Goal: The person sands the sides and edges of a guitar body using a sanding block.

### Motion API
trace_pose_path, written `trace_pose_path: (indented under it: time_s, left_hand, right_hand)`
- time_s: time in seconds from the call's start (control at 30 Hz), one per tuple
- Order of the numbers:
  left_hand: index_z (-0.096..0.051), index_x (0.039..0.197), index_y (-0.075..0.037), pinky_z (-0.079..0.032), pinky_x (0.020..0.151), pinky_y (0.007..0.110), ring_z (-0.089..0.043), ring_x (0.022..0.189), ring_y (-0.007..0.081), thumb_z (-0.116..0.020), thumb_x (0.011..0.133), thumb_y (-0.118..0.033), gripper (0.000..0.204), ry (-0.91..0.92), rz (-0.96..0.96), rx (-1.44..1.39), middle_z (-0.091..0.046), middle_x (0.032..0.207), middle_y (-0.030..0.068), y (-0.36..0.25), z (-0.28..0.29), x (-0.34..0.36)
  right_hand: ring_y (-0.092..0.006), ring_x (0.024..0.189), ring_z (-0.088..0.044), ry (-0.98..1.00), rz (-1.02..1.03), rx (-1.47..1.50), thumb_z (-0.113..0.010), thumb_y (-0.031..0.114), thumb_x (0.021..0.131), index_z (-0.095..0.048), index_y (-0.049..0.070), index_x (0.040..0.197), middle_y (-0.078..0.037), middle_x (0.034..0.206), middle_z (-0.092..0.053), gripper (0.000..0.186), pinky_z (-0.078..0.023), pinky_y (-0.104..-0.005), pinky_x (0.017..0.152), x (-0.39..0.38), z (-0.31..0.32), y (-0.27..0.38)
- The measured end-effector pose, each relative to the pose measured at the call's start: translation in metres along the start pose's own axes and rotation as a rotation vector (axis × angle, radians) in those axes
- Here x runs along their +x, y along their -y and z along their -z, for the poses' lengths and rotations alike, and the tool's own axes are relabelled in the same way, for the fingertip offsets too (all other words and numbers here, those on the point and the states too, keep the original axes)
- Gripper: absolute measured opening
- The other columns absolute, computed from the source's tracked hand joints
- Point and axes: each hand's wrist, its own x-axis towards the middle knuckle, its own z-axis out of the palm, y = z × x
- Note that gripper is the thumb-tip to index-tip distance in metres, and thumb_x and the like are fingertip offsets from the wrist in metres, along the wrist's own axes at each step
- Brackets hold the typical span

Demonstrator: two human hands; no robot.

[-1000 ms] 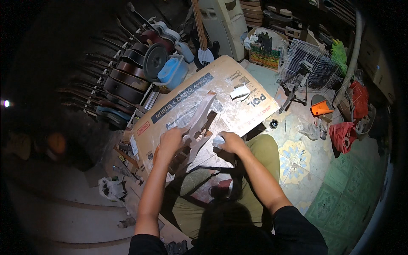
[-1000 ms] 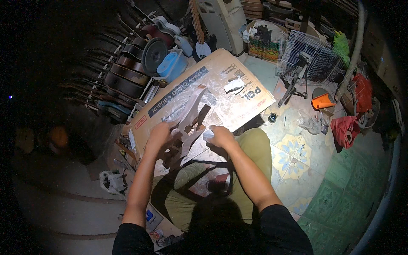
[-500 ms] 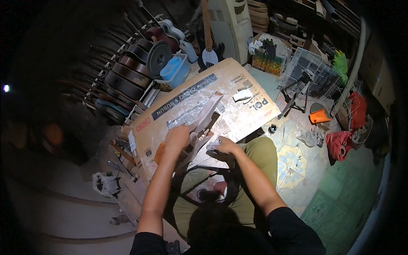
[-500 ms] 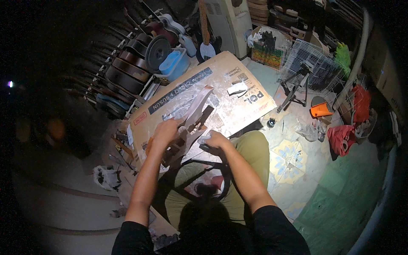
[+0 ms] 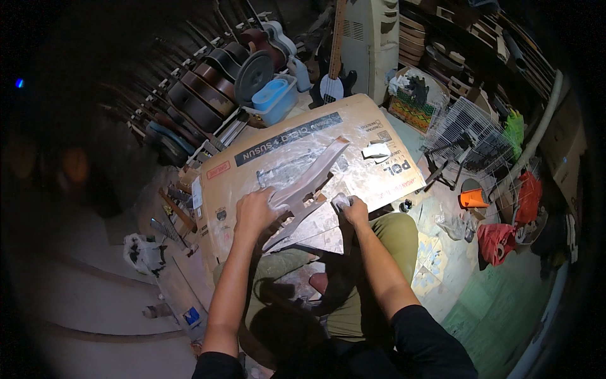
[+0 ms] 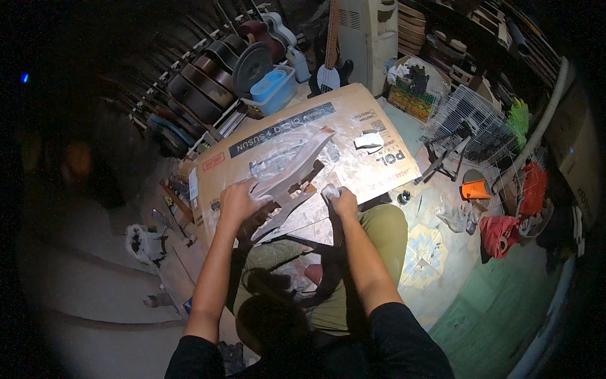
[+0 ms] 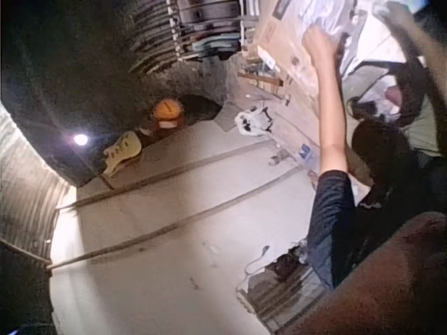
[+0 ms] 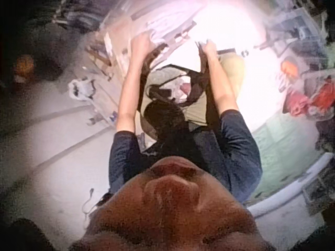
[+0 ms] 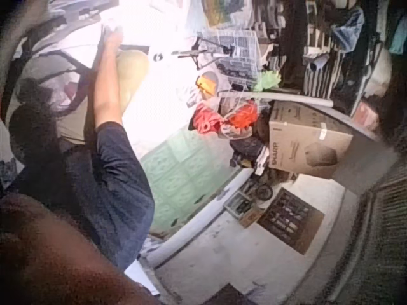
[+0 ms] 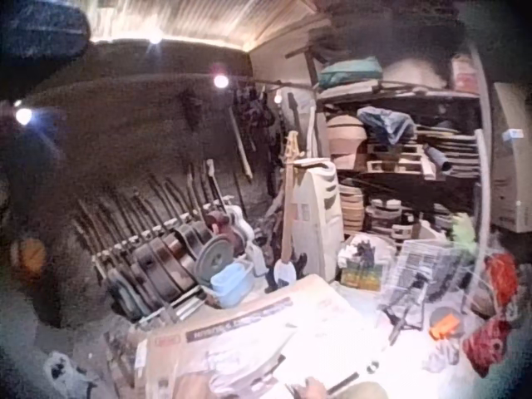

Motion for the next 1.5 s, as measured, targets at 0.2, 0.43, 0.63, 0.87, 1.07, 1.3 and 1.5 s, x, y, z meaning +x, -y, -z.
trace_pose_path:
  time_s: [0.2,0.43,0.63,0.87,1.07,1.3,1.5]
  left_hand:
    - [-0.073,0.109,-0.014,-0.056,0.079,0.048,-0.071,0.087,0.0371,-0.082,0.070,-0.046,0.051,0.019,0.009,-0.021,-0.073,0.094,0.0165,0.012,0.003,-0.006]
    - [-0.073,0.108,-0.014,-0.056,0.078,0.048,-0.071,0.087,0.0367,-0.082,0.070,-0.042,0.049,-0.009,-0.004,-0.083,-0.073,0.094,0.0153,0.004,-0.006,-0.008]
    - [-0.068,0.096,-0.008,-0.055,0.077,0.048,-0.070,0.088,0.0364,-0.081,0.071,-0.029,0.035,-0.064,-0.040,-0.103,-0.071,0.092,0.0145,0.005,-0.004,-0.012]
    - [-0.068,0.093,-0.008,-0.056,0.075,0.046,-0.071,0.086,0.0345,-0.076,0.072,-0.017,0.025,-0.069,-0.094,-0.062,-0.071,0.089,0.0145,-0.015,-0.013,-0.006]
    - [-0.069,0.094,-0.009,-0.057,0.075,0.044,-0.071,0.085,0.0324,-0.075,0.071,-0.015,0.024,-0.075,-0.113,-0.076,-0.072,0.090,0.0131,-0.020,-0.014,-0.009]
    - [-0.072,0.095,-0.010,-0.057,0.075,0.043,-0.070,0.087,0.0304,-0.077,0.071,-0.017,0.025,-0.045,-0.163,-0.079,-0.071,0.091,0.0109,-0.025,-0.015,-0.022]
    - [-0.071,0.094,-0.011,-0.056,0.074,0.043,-0.069,0.088,0.0302,-0.081,0.070,-0.022,0.028,-0.034,-0.163,-0.088,-0.071,0.091,0.0101,-0.033,-0.017,-0.027]
  right_hand:
    - [-0.0423,0.101,-0.063,-0.166,0.067,-0.172,-0.084,0.030,0.077,-0.069,0.000,0.102,-0.024,0.104,-0.066,0.041,-0.051,-0.0482,0.086,-0.015,0.011,0.022]
    - [-0.0261,0.059,-0.058,-0.156,0.195,0.210,-0.079,0.019,0.080,-0.061,-0.003,0.078,-0.015,0.068,-0.063,0.029,-0.048,-0.0405,0.061,-0.003,0.016,0.026]
    - [-0.0094,0.068,-0.052,0.011,0.203,0.638,-0.059,0.010,0.089,-0.068,0.002,0.088,0.001,0.078,-0.063,0.011,-0.044,-0.0276,0.064,-0.008,0.033,0.047]
    - [-0.0183,0.093,-0.066,0.130,0.417,0.832,-0.052,0.016,0.089,-0.066,-0.002,0.092,-0.013,0.103,-0.070,0.023,-0.052,-0.0309,0.084,-0.032,0.094,0.053]
    - [-0.0127,0.084,-0.051,0.281,0.355,0.652,-0.062,0.003,0.081,-0.040,0.007,0.117,-0.004,0.096,-0.047,0.042,-0.046,-0.0287,0.075,-0.085,0.102,0.052]
    - [-0.0304,0.109,-0.060,-0.134,0.615,0.043,-0.065,0.001,0.081,-0.058,0.000,0.122,-0.018,0.115,-0.057,0.042,-0.047,-0.0365,0.097,-0.128,0.084,0.099]
    - [-0.0387,0.114,-0.059,-0.122,0.716,-0.001,-0.064,-0.002,0.079,-0.065,0.003,0.124,-0.020,0.127,-0.061,0.045,-0.048,-0.0421,0.100,-0.115,0.077,0.113]
